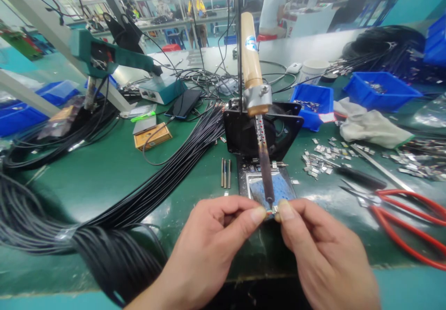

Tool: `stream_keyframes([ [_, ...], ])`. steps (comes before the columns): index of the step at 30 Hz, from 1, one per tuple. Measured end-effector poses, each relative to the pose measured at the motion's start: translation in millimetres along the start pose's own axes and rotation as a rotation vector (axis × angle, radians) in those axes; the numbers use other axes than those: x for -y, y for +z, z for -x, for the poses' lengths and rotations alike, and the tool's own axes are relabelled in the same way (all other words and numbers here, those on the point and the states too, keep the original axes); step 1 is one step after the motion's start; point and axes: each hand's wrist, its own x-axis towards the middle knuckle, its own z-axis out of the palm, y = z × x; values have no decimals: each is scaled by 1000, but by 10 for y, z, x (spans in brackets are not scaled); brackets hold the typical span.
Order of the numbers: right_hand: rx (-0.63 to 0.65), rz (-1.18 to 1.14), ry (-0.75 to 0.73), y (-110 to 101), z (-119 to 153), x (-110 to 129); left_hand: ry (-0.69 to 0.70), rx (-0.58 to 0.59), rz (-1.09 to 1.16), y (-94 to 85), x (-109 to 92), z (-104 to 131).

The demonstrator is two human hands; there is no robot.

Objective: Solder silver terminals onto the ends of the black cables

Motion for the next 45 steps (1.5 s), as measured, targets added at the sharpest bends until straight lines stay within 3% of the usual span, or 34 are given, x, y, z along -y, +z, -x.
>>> stream_keyframes([
  [10,2,7,22,-20,-1,-44,-18,-10,-5,4,-25,8],
  [16,63,29,-76,-68,-28,-149,-18,-12,1,7,-11,-5],
  [28,1,4,-40,-137,28,-101,-65,8,48,-41,43,43],
  [36,-141,178,-262,-227,111,-170,-77,18,13,-35,70,54],
  [41,2,208,-425,-229,48,-134,-67,30,29,-38,63,52],
  [45,1,260,-524,-266,-1,-169,-63,26,32,-32,58,51],
])
